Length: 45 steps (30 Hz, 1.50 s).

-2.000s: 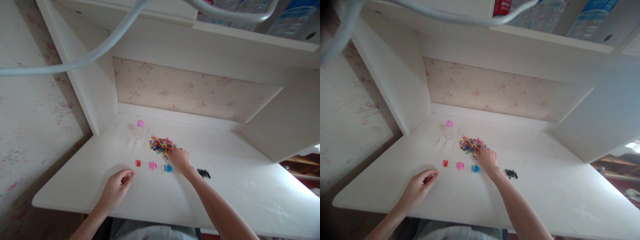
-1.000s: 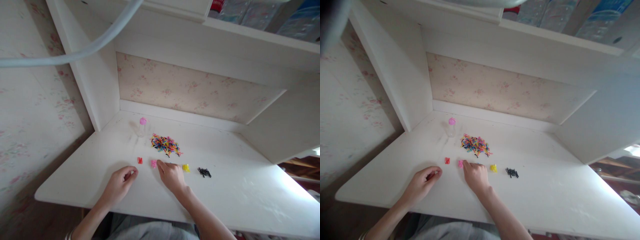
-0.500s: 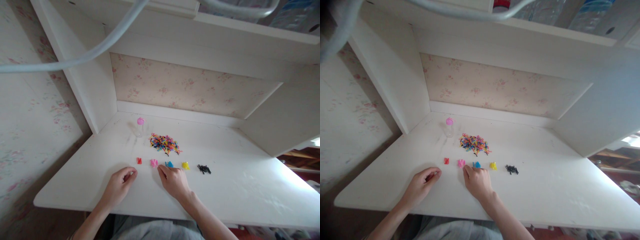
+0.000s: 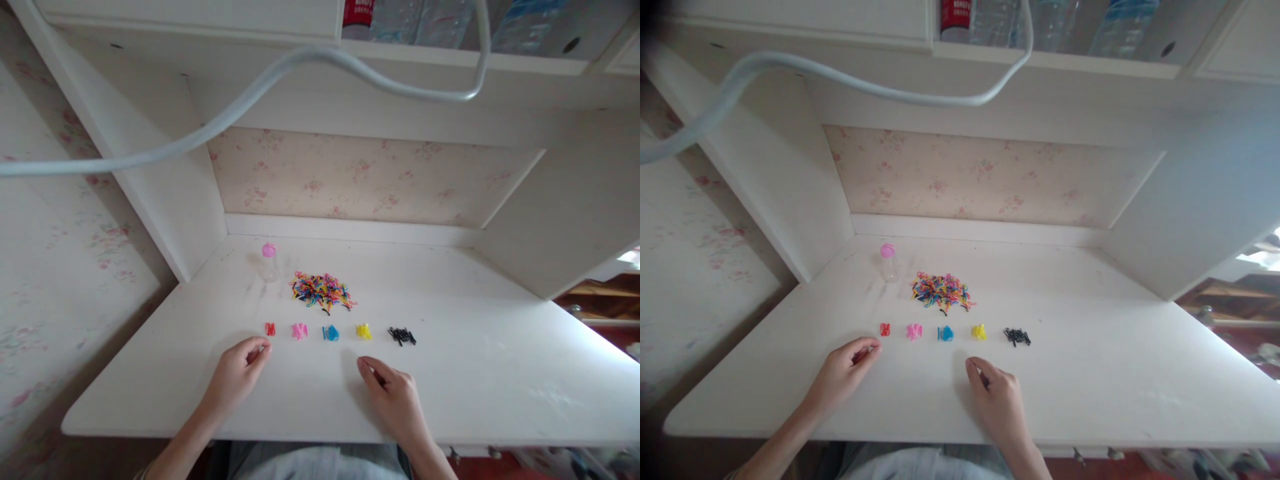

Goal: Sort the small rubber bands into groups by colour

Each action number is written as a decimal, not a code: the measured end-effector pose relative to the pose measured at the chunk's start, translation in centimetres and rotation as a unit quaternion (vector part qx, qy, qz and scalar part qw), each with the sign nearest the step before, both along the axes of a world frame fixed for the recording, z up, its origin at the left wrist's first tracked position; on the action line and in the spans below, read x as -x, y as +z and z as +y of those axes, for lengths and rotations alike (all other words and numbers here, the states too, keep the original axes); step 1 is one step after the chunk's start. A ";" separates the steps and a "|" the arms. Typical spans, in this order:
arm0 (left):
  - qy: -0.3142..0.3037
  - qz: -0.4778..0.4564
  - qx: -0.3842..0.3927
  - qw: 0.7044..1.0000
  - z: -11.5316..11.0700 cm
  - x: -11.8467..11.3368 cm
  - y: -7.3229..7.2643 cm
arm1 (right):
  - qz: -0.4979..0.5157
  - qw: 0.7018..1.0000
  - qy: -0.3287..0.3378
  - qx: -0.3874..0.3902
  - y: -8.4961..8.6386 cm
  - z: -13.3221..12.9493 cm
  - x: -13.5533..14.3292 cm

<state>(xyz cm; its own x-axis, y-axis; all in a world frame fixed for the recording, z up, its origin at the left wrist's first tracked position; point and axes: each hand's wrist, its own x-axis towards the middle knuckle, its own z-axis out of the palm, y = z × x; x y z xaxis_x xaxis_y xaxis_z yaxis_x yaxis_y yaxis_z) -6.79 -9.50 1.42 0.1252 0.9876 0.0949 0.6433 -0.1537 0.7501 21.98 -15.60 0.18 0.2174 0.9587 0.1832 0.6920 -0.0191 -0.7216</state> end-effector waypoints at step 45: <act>0.048 0.251 -0.058 0.965 2.0 -6.5 1.9 | 0.085 0.994 0.052 0.046 0.0 0.1 -0.6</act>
